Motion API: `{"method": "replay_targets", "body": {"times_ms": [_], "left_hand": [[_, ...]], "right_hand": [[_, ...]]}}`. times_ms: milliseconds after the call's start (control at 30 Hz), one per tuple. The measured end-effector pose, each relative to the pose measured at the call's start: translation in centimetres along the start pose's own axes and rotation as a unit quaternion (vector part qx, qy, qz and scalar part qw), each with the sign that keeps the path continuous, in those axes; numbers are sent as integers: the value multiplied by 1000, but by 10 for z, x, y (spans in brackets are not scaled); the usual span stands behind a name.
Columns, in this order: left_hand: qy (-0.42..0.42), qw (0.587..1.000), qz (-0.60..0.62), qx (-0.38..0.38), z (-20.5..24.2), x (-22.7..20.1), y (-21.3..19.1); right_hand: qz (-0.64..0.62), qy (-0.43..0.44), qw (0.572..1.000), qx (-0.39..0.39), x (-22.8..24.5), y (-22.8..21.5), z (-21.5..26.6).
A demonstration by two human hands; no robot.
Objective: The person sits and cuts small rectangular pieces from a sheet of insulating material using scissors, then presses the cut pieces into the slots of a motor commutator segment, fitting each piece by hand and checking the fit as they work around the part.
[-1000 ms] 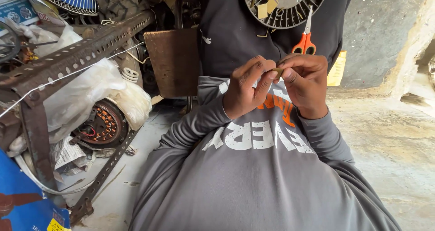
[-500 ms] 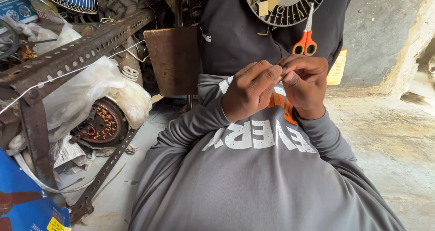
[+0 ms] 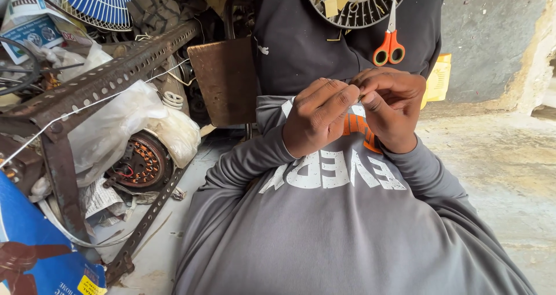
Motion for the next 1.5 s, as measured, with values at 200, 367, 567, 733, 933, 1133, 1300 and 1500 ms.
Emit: {"method": "replay_targets", "body": {"times_ms": [200, 367, 567, 733, 933, 1133, 1300, 1500], "left_hand": [[6, 1000, -7, -1, 0, -3, -2], [-3, 1000, -5, 6, -8, -13, -9], [0, 1000, -6, 10, -9, -18, -10], [-1, 1000, 2, 9, -11, -21, -14], [-90, 989, 112, 21, 0, -3, -9], [-139, 976, 167, -31, -4, 2, -9], [-115, 987, 107, -29, 0, 2, -4], [-112, 989, 89, -33, 3, 4, -3]], "right_hand": [[-18, -3, 1000, 13, 6, 4, -4], [-14, -10, 1000, 19, 14, 6, -7], [11, -16, 1000, 24, 19, 9, -5], [49, -28, 998, 21, 23, 15, -6], [86, -25, 996, 20, 18, 20, -8], [-49, 103, 993, 25, 2, 9, -12], [-130, 126, 982, 57, -5, 4, -8], [-124, 107, 986, 36, -14, 7, -3]]}}
Point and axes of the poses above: each hand's wrist, its own z-axis away from the middle knuckle, its own y-axis out of the palm, x = y × z, the point moved 3 cm from there along -z, towards the middle knuckle, and after that the axes turned 5 degrees about x, right-handed, at the moved point
